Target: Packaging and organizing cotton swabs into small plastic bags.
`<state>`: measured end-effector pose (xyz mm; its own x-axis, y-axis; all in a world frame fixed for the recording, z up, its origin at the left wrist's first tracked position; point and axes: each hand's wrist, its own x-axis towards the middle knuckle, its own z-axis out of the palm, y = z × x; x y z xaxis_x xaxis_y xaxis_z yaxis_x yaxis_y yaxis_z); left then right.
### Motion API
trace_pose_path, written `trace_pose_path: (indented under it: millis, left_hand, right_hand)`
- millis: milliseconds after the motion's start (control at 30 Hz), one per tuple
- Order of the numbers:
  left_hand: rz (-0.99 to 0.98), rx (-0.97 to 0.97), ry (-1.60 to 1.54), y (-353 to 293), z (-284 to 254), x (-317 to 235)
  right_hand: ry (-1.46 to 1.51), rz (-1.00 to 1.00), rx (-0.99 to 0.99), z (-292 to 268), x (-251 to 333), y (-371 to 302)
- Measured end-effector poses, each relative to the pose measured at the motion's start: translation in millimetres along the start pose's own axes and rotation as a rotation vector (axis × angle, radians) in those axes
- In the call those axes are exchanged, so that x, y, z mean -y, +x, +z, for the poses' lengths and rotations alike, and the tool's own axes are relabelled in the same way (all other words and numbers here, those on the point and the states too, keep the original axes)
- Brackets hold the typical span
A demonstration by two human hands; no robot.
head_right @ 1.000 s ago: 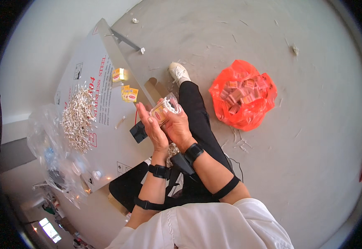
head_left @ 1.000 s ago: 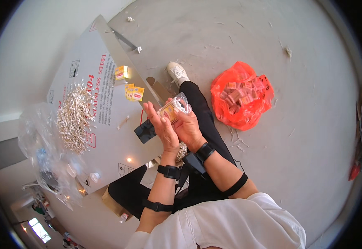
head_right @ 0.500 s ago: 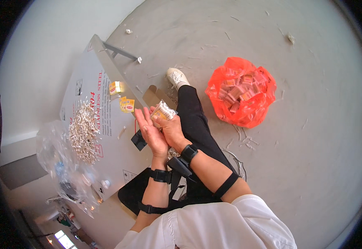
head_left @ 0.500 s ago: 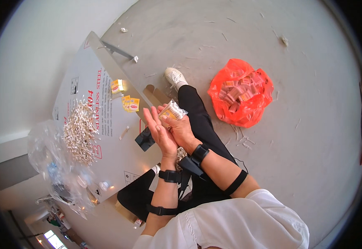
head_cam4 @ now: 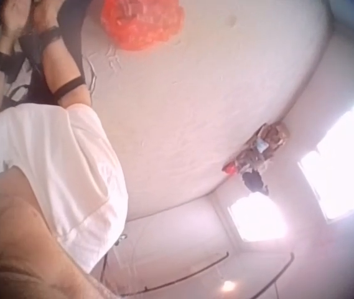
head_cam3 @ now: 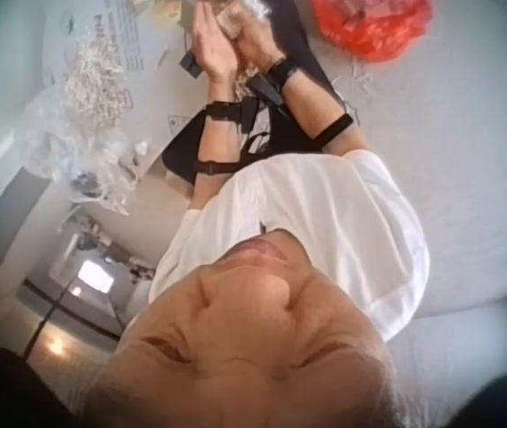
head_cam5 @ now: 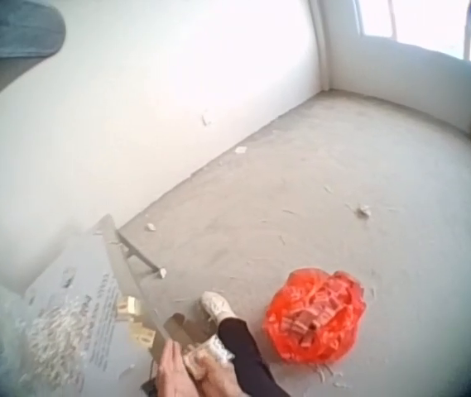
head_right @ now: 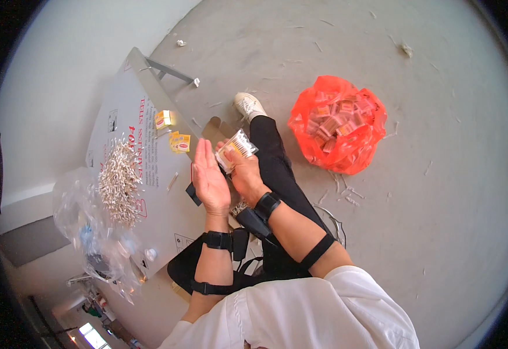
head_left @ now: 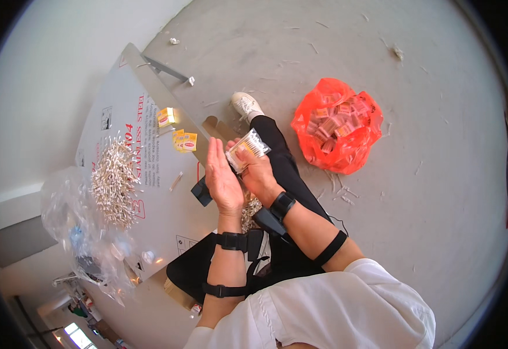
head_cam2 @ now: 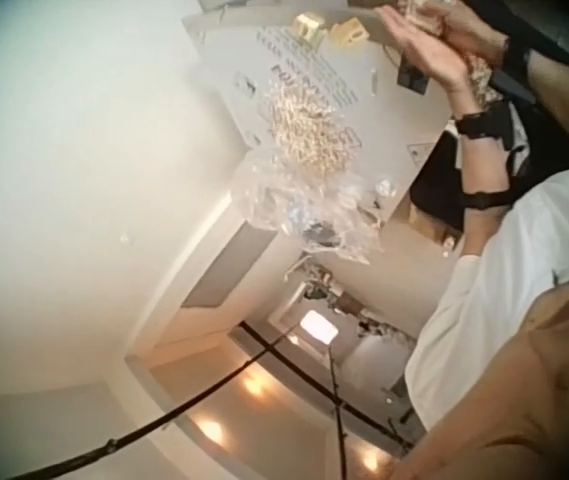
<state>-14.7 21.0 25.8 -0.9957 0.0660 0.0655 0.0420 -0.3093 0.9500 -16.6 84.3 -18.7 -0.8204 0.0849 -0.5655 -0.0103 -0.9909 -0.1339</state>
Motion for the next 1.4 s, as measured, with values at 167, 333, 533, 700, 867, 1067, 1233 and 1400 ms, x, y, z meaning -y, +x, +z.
trace_pose_path:
  millis: [167, 333, 533, 700, 867, 1067, 1233, 1400]
  left_hand:
    - [-0.234, -0.126, -0.332, 3.9, -10.1, -34.6]
    - [-0.094, -0.073, 0.304, -13.2, -23.7, -16.7]
    - [0.060, 0.079, 0.579, -32.4, -25.2, -35.7]
    - [0.373, 0.350, 0.849, -37.5, -14.9, -77.6]
    - [0.435, 0.343, 0.894, -56.8, -41.5, -91.9]
    - [0.104, 0.209, 0.698, -86.9, -69.1, -97.7]
    - [-0.059, 0.028, 0.539, -96.6, -90.7, -91.5]
    - [-0.145, -0.088, 0.586, -100.8, -104.0, -84.8]
  right_hand:
    - [-0.056, -0.081, -0.039, -2.7, 21.6, 8.2]
    - [-0.005, -0.135, -0.067, -3.7, 36.1, 16.8]
    - [-0.007, 0.073, -0.150, 3.3, 77.4, -2.9]
    - [-0.122, 0.456, -0.131, 7.8, 53.9, -42.1]
    - [-0.276, 0.622, 0.017, -6.0, 23.4, -54.2]
    - [-0.351, 0.682, -0.027, -8.8, -5.4, -67.8]
    - [-0.441, 0.742, -0.026, -6.1, -25.4, -79.9]
    - [-0.604, 0.601, -0.005, -3.1, -16.5, -100.5]
